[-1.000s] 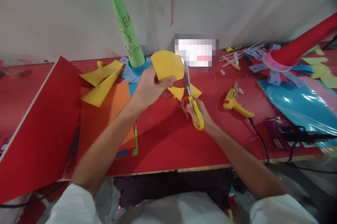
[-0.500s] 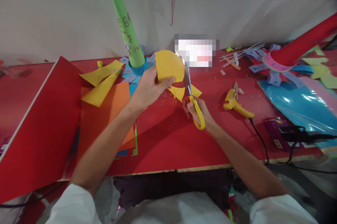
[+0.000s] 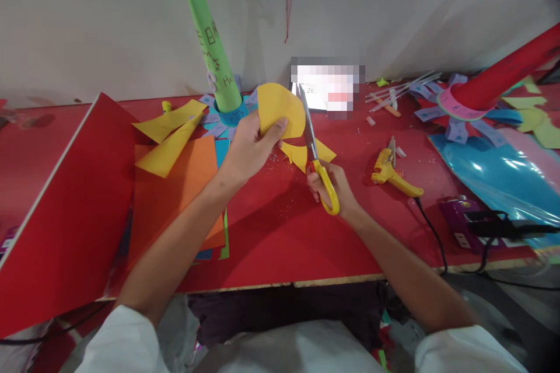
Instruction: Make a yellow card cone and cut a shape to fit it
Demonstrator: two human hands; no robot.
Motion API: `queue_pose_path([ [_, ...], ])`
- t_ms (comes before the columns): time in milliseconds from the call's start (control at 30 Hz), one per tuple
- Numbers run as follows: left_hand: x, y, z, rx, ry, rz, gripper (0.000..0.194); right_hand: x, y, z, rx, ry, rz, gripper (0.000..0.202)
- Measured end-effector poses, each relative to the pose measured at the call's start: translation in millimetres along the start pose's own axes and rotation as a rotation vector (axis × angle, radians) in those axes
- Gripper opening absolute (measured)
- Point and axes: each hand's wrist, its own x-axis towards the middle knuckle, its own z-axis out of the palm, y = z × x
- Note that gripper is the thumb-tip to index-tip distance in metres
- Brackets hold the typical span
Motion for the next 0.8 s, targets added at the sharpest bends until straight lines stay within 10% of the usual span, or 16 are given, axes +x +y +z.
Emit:
queue_pose_path([
  [800, 2.8, 0.4, -7.0, 0.094, 0.049, 0.062, 0.031, 0.5, -6.5, 5.1, 0.100, 0.002, -0.019, 0.079],
])
